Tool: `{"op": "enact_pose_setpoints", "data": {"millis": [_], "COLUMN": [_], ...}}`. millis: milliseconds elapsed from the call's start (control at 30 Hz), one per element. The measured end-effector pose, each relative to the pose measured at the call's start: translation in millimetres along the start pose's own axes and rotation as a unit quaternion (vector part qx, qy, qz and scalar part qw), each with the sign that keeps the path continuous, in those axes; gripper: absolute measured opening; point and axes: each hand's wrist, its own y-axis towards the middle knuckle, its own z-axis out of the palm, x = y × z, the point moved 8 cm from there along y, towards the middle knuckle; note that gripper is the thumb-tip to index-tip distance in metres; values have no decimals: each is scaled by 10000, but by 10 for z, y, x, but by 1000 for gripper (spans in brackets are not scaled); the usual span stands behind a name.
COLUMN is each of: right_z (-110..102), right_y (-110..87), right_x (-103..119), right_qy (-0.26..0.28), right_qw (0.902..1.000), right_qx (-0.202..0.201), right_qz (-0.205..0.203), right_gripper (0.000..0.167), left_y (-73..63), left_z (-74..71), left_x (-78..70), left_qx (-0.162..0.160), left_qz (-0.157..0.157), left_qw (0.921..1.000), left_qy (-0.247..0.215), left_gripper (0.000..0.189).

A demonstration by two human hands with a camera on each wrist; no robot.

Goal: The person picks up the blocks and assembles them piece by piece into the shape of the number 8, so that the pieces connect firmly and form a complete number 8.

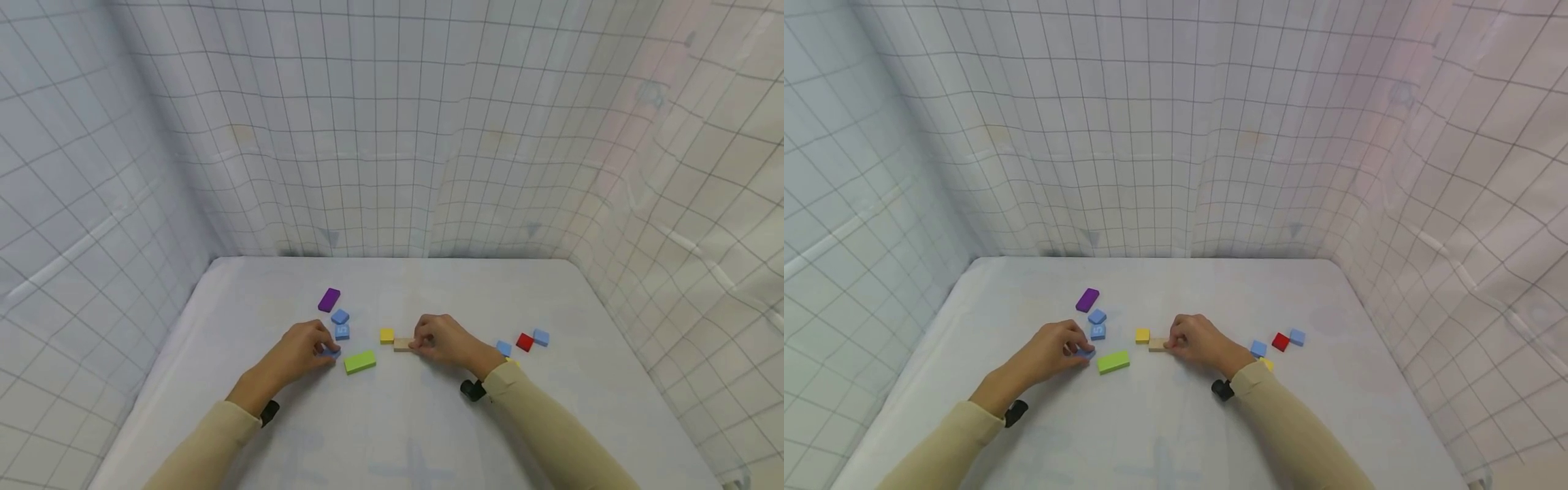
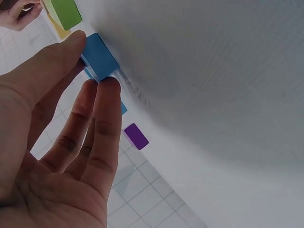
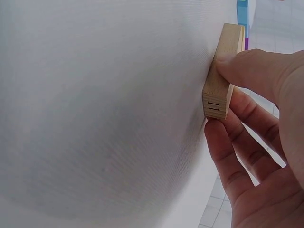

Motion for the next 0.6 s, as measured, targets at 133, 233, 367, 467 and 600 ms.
{"op": "enact_pose_setpoints", "data": {"millis": [133,233,367,467,600], "right_z": [-10,-11,-1,15,24], "right_y": [-3,-1,3,3,8], "right_x": [12,11,-8,-35,-61], "right_qy": [-4,-2,-8,-4,7], "right_qw": [10000,10000,9999,9999,9998], "right_qx": [13,23,16,30,39], "right_qz": [38,84,125,166,174], "right_gripper": [8,7,7,7,6], "left_y": [-31,-58,-112,-164,-219], "left_z": [-5,2,20,41,64], "left_x": [-15,1,25,10,-53], "left_qx": [100,218,412,570,684], "left_qz": [14,-49,-104,-15,216], "left_qw": [9998,9995,9985,9972,9959], "left_qy": [-143,-216,-355,-477,-546], "left_gripper": [15,14,13,13,15]}}
